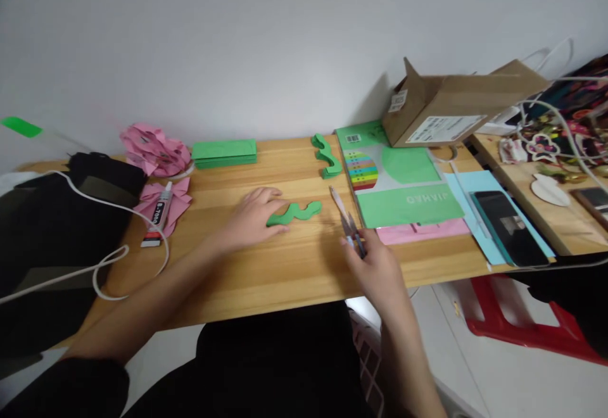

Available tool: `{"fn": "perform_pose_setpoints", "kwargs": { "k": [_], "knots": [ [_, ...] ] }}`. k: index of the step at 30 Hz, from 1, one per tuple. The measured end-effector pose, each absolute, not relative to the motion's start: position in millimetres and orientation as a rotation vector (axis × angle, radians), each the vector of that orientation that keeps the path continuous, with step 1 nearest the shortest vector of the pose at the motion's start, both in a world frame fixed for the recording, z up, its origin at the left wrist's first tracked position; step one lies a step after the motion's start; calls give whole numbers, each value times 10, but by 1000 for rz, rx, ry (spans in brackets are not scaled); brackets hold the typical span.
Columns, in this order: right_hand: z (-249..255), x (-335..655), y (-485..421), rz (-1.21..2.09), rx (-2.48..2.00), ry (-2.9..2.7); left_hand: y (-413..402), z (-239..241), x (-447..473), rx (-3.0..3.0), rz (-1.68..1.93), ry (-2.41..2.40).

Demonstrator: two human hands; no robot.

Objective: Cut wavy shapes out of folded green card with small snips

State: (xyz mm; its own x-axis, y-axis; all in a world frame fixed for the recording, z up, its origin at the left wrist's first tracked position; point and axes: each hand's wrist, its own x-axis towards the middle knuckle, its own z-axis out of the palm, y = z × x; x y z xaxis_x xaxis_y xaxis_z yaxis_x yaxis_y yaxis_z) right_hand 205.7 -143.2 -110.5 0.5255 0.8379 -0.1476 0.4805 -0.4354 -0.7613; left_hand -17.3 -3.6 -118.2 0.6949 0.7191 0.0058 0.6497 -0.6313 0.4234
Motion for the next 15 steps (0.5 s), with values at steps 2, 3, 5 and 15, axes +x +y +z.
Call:
{"fn": "perform_pose_setpoints", "kwargs": {
  "k": [2,3,5,15],
  "knots": [
    [-1151,1947,-1316,623,-2222,-1179,-111,-1310,-279,2499,294,1140],
    [-1171,1905,-1265,584,-2285,-1225,-140,-1359,-307,2497,337,1174],
    [-1206,1844,-1193,509,-2394,-1302,-171,-1423,-336,2480,404,1226],
    [-1155,1808,-1151,319,-2530,-1561,-112,-1507,-425,2401,534,1299]
  ]
}}
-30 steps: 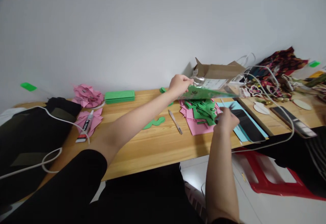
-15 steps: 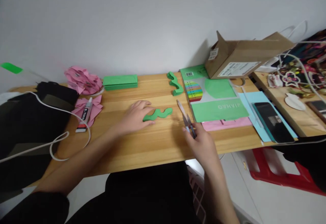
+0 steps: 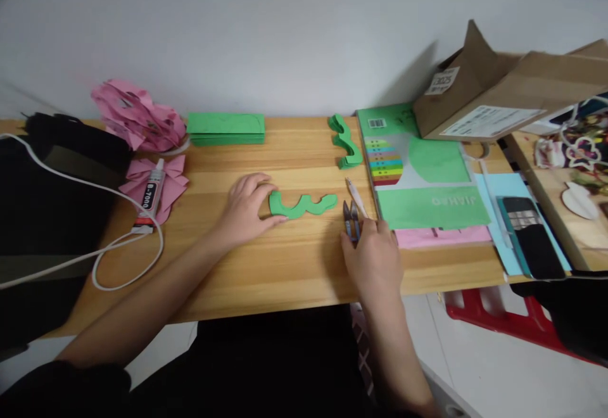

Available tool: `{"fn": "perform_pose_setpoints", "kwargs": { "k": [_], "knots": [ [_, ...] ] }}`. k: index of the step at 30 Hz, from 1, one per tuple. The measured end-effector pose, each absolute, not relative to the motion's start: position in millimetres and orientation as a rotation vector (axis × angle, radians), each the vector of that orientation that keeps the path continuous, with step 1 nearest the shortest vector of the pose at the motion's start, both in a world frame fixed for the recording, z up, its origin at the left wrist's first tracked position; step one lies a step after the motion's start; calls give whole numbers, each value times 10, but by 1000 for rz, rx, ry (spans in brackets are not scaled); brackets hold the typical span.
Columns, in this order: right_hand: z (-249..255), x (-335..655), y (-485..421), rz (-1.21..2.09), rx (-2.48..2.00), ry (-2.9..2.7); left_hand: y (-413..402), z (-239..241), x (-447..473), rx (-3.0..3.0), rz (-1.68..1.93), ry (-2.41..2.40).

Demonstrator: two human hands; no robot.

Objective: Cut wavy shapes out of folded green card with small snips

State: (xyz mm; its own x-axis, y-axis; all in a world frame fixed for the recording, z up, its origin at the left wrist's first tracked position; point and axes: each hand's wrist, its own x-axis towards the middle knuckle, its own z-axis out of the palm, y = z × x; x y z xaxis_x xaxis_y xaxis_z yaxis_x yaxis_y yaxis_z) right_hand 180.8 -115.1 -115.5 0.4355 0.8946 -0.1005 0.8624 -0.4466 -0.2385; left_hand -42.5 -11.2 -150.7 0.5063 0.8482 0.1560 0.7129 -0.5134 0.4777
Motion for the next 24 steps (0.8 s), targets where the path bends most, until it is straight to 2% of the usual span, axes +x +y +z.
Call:
{"fn": "perform_pose_setpoints", "kwargs": {
  "k": [4,11,20,24],
  "knots": [
    [-1121,1754,-1018,208,-2357,-1700,-108,-1529,-424,2385,543,1269],
    [-1099,1645,-834,363,-2234,-1647,-102,-1481,-386,2200,637,1276],
    [-1029,1487,-943,1128,-1836,-1554,-177,-1484,-314,1648,853,1127],
    [-1090,1352,-856,1160,-1635,-1490,-169,-1428,-341,1300,875,943]
  ]
}}
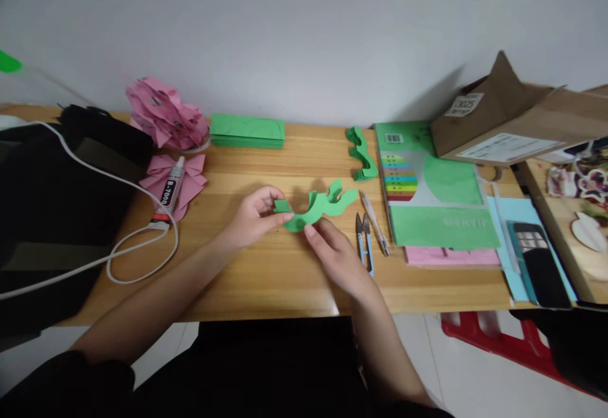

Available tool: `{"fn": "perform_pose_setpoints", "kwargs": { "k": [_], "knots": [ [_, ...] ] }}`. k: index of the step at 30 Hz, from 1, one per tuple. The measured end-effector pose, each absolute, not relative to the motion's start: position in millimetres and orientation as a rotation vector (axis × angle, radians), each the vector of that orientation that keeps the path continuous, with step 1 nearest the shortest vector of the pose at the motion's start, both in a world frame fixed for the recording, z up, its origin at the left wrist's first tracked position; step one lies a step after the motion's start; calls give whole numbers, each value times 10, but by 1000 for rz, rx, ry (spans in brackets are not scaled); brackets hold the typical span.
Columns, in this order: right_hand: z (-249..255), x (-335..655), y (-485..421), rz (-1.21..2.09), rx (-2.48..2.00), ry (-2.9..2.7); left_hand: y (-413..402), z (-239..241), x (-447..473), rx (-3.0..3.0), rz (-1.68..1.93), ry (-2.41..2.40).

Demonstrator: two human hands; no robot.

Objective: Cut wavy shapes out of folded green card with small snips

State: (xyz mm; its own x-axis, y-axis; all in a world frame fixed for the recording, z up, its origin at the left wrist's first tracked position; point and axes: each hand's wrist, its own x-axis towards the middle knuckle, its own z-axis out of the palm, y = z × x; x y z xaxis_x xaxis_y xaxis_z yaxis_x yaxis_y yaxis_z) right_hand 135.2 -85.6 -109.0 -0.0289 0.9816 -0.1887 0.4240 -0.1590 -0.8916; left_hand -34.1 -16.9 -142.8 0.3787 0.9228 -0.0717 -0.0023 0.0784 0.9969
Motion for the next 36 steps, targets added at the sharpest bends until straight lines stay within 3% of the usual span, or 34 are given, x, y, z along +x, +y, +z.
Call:
{"fn": "perform_pose_setpoints", "kwargs": {
  "k": [15,21,36],
  "knots": [
    [-1046,1190,-296,656,-1511,-1972,-198,-1455,-420,1684,1054,1109],
    [-946,1342,-316,594,-1492,-2153,-154,-1550,-439,1593,1111,1253],
    [-1251,1464,-257,576,-1412,-2162,-70,-1529,-521,2138,896,1327]
  ]
}}
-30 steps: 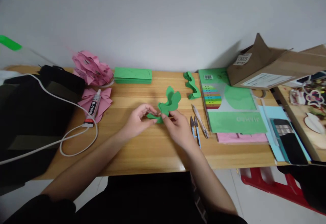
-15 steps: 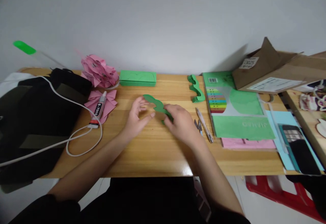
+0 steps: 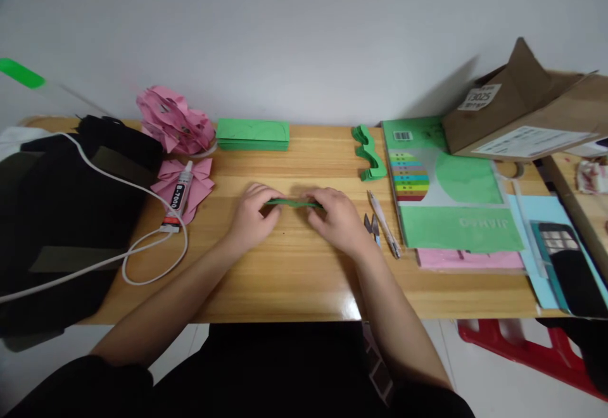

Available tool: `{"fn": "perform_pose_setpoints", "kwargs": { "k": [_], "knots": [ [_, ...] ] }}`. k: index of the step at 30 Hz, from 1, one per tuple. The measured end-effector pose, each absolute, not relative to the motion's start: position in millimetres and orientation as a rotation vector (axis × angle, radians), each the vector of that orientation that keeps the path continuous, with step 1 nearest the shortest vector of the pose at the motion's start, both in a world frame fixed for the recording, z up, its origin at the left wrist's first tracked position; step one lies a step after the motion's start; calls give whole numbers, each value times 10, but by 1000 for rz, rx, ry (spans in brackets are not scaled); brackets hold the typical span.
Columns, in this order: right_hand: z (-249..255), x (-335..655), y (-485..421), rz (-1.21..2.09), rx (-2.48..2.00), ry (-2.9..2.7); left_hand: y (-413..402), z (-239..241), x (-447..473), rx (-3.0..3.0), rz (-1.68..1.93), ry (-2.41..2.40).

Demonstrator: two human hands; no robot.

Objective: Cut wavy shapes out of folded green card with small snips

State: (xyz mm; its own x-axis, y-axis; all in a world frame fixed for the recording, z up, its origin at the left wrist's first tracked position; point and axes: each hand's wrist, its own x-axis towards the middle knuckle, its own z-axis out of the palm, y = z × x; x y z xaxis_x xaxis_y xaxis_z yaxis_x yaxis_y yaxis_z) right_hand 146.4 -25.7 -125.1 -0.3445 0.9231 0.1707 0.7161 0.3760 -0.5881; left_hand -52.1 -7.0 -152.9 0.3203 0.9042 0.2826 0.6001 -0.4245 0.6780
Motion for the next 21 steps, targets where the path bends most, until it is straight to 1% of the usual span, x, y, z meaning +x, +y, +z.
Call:
{"fn": "perform_pose_setpoints", "kwargs": {
  "k": [11,21],
  "knots": [
    [-1310,1434,-283,606,-1390,-2139,-71,-1552,-514,2263,830,1255],
    [-1299,1437,-293,601,-1380,-2134,-96,-1565,-513,2283,856,1262]
  ]
}}
